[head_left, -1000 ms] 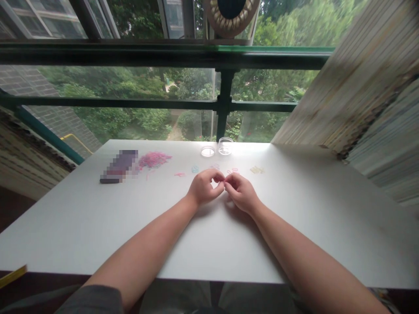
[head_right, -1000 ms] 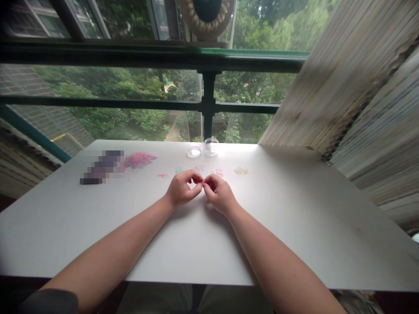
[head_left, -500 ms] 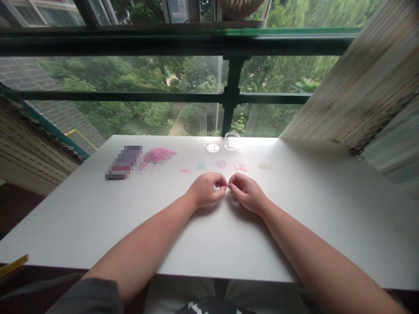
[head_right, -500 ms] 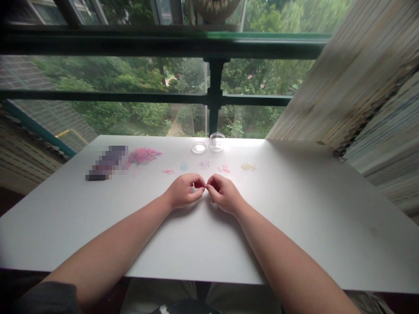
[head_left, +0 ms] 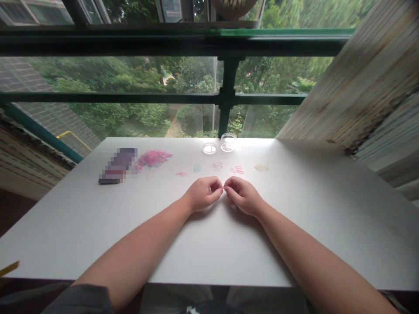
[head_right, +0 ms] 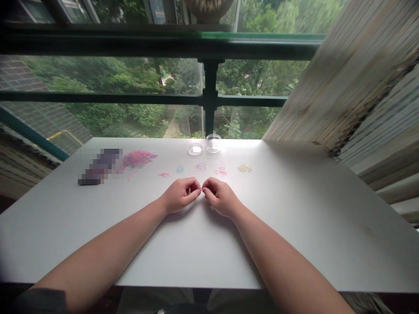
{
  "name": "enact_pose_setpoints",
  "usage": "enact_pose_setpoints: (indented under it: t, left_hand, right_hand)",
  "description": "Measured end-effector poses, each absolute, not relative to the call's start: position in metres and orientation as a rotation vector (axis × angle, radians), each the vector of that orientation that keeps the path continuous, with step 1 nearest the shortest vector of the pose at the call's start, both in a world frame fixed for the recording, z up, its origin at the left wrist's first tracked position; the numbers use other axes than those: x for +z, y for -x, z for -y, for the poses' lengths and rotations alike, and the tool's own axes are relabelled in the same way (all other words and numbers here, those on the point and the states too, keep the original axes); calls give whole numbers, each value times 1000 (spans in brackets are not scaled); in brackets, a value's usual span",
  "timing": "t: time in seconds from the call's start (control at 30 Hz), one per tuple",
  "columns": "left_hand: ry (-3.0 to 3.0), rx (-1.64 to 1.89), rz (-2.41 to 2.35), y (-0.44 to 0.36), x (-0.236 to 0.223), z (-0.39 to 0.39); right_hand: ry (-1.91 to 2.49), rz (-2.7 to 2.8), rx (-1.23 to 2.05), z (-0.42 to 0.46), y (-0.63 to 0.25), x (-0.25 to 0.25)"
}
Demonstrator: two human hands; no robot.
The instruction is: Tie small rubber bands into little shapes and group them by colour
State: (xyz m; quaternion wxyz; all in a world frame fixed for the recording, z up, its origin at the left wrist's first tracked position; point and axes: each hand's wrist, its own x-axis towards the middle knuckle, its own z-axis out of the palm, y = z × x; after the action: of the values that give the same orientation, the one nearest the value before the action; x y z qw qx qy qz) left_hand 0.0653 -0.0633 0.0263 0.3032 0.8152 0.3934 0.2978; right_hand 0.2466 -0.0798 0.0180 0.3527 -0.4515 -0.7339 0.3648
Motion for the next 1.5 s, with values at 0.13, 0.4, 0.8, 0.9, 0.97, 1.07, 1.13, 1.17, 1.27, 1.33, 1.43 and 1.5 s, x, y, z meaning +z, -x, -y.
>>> enact_pose_setpoints:
  t: [0.13, 0.4, 0.8, 0.9, 0.97, 1.07, 1.13, 1.17, 1.27, 1.33, 1.43, 1.5]
  left_hand:
    - [-2149, 786, -1048, -66, 27, 64]
    - [-2152, 808, -1041, -65, 25, 63]
    - [-2041, 851, -1054, -63, 26, 62]
    - [-2035, 844, -1050, -63, 27, 62]
    - [-2037, 844, -1042, -63, 26, 62]
    - [-2045, 841, -1026, -63, 26, 61]
    - [-2049, 839, -1022, -63, 26, 61]
    - [-2051, 838, -1020, -63, 26, 61]
    - [-2058, 840, -1018, -64, 26, 62]
    - [-2056, 842, -1020, -64, 26, 62]
    - [-2053, 835, -1021, -64, 26, 61]
    - [-2053, 830, -1019, -64, 26, 61]
  right_hand:
    - [1174, 1884, 970, 80, -246, 20]
    - [1142, 1933, 862, 80, -245, 21]
    - [1170, 1920, 869, 79, -248, 20]
    - [1160, 1944, 851, 79, -248, 20]
    - [1159, 1948, 851, 79, -249, 20]
    - [1160, 1954, 854, 80, -249, 20]
    - [1161, 1960, 851, 80, -249, 21]
    - [1163, 1962, 850, 80, -249, 21]
    - [1175, 1950, 857, 79, -249, 21]
    - [1180, 1939, 865, 79, -249, 21]
    - [1169, 1944, 870, 79, -249, 21]
    - [1153, 1960, 877, 79, -249, 21]
